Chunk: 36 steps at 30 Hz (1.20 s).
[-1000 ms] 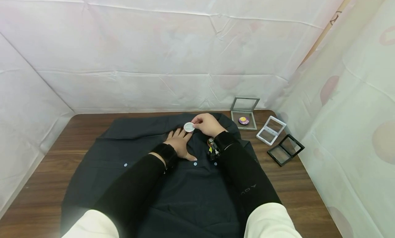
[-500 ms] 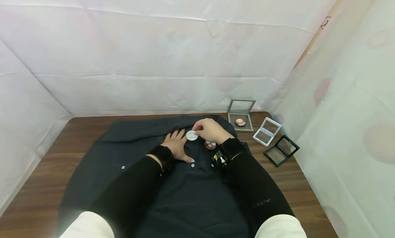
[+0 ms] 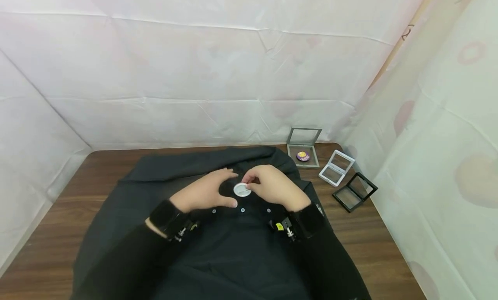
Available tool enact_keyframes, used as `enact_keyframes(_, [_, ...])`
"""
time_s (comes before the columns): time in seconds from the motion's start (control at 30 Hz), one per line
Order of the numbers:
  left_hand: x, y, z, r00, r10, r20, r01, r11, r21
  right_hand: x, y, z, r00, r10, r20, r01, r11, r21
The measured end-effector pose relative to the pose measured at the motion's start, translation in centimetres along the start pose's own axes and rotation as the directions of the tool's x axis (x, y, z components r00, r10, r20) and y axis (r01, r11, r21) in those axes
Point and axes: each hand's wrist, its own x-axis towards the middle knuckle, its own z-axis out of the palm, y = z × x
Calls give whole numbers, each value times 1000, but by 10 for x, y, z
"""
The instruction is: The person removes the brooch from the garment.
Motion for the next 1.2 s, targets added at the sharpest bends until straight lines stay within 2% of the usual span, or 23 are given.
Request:
enact_keyframes(0.07, [-13, 6, 1, 999, 45, -24, -47, 993, -110, -9, -7, -1, 999, -13, -32, 13, 1000, 11])
enact_keyframes(0.17, [-29, 14, 4, 992, 98, -78, -114, 965, -237, -21, -16, -2, 998, -31, -58, 33, 999, 36])
enact_keyframes(0.33, [-50, 31, 11, 972, 112, -205, -180, 920, -348, -37, -33, -4, 996, -60, -70, 65, 996, 66])
enact_keyframes(0.43, [-60, 38, 14, 961, 90, -263, -184, 914, -363, -43, -43, -5, 993, -92, -77, 96, 994, 54])
enact_keyframes(0.5, [-66, 41, 15, 954, 81, -290, -184, 919, -348, -44, -48, -5, 989, -123, -84, 127, 991, 46])
enact_keyframes(0.73, [-79, 42, 12, 931, 120, -346, -224, 934, -278, -44, -55, 2, 973, -210, -97, 216, 974, 62])
enact_keyframes(0.87, [-83, 41, 9, 933, 123, -337, -226, 932, -284, -42, -55, 7, 971, -225, -85, 232, 969, 83])
enact_keyframes(1.0, [-84, 40, 8, 940, 137, -313, -232, 928, -290, -41, -55, 10, 961, -256, -104, 270, 951, 153])
enact_keyframes(1.1, [-84, 39, 8, 940, 151, -307, -248, 920, -305, -40, -55, 13, 944, -287, -161, 317, 924, 213])
enact_keyframes(1.2, [-85, 39, 8, 936, 145, -321, -262, 896, -359, -39, -56, 15, 929, -286, -233, 344, 900, 267])
